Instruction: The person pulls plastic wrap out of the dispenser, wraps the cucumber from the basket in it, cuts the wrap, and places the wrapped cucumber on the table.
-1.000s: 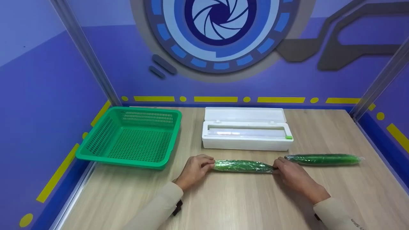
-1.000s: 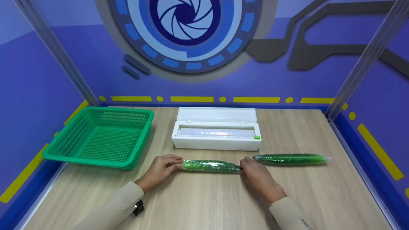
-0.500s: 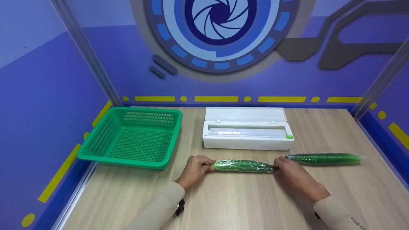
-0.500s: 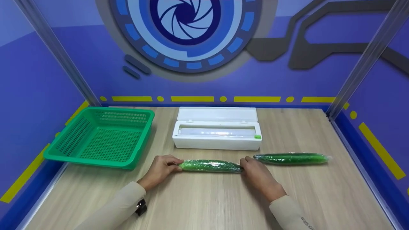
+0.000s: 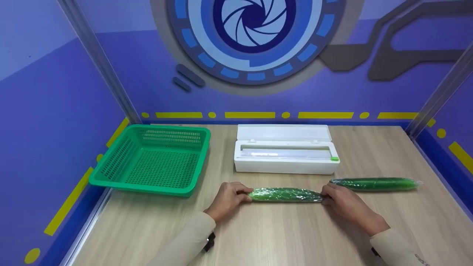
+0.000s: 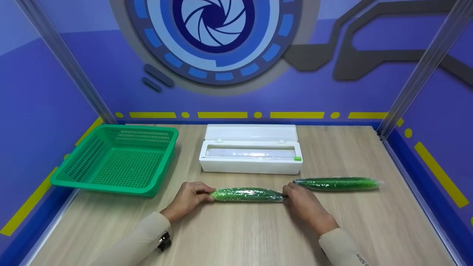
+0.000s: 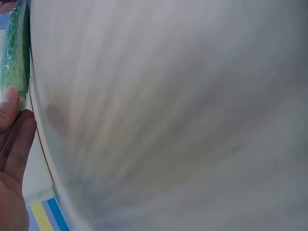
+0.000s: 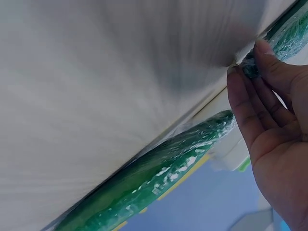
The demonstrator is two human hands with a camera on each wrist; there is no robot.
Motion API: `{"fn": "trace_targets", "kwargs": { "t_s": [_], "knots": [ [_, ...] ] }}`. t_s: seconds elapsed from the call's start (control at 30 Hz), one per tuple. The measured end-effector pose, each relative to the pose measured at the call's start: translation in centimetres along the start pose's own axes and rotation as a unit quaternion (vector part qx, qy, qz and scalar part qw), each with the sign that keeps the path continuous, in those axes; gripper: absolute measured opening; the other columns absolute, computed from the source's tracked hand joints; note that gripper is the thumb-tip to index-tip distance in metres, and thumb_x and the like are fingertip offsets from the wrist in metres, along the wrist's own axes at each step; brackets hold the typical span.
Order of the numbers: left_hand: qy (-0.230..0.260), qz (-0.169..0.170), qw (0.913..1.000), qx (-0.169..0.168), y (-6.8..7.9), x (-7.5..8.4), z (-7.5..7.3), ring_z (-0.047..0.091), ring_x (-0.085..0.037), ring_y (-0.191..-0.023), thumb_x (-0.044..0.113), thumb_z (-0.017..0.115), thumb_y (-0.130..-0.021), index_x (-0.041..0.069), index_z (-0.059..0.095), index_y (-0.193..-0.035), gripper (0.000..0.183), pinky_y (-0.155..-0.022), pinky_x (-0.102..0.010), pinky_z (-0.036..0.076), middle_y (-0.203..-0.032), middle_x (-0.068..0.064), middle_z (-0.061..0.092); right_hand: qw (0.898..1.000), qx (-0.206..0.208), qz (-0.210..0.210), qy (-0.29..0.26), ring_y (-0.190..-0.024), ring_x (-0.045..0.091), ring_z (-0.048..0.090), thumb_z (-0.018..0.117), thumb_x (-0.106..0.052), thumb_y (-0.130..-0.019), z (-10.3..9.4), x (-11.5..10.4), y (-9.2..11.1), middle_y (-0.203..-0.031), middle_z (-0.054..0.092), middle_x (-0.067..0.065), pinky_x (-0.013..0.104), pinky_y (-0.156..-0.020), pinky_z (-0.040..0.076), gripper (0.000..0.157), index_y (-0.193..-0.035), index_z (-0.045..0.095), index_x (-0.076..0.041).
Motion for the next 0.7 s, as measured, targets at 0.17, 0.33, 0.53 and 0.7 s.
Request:
{"fn": "trace_targets", "kwargs": {
  "t_s": [0.17, 0.33, 0.53, 0.7],
  "knots": [
    [-0.004, 0.006, 0.9999, -0.012, -0.3, 0.7, 0.9, 0.074, -0.011, -0.095, 0.003, 0.088, -0.085, 0.004, 0.085, -0.103, 0.018, -0.084, -0.026, 0.058, -0.099, -0.001, 0.08, 0.999, -0.02, 0.025, 0.001, -0.083, 0.007, 0.06, 0.085, 0.003, -0.087, -0.3, 0.9, 0.6, -0.092, 0.061, -0.009, 0.034, -0.07, 0.056, 0.024, -0.092, 0.068, -0.014],
    [-0.012, 0.001, 0.9997, -0.021, -0.6, 1.2, 2.1, 0.074, -0.008, -0.095, 0.005, 0.088, -0.085, 0.006, 0.085, -0.103, 0.018, -0.083, -0.024, 0.058, -0.1, 0.0, 0.08, 0.997, -0.048, 0.063, -0.004, -0.094, 0.017, 0.069, 0.083, 0.003, -0.088, -0.6, 2.1, 1.4, -0.103, 0.069, -0.001, 0.041, -0.08, 0.06, 0.021, -0.097, 0.072, -0.012],
    [-0.013, 0.009, 0.9992, -0.036, -1.3, 2.1, 3.6, 0.073, -0.006, -0.095, 0.006, 0.089, -0.085, 0.006, 0.085, -0.104, 0.019, -0.084, -0.022, 0.057, -0.102, 0.0, 0.08, 0.994, -0.066, 0.091, -0.009, -0.088, 0.011, 0.065, 0.083, 0.002, -0.089, -1.3, 3.7, 2.4, -0.096, 0.068, -0.005, 0.039, -0.078, 0.059, 0.02, -0.097, 0.072, -0.013],
    [-0.03, 0.024, 0.9982, -0.046, -1.8, 2.8, 4.8, 0.072, -0.003, -0.094, 0.007, 0.089, -0.085, 0.007, 0.085, -0.105, 0.02, -0.083, -0.019, 0.056, -0.102, 0.0, 0.08, 0.991, -0.076, 0.105, -0.02, -0.085, 0.008, 0.061, 0.083, 0.001, -0.089, -1.8, 4.7, 3.3, -0.094, 0.065, -0.008, 0.037, -0.075, 0.058, 0.019, -0.098, 0.073, -0.013]
  ]
}}
Point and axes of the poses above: each hand's wrist, its own y-axis away from the middle knuckle, its own z-axis out of the palm, x = y × z, the point moved 8 cm from there along -y, towards the middle knuckle
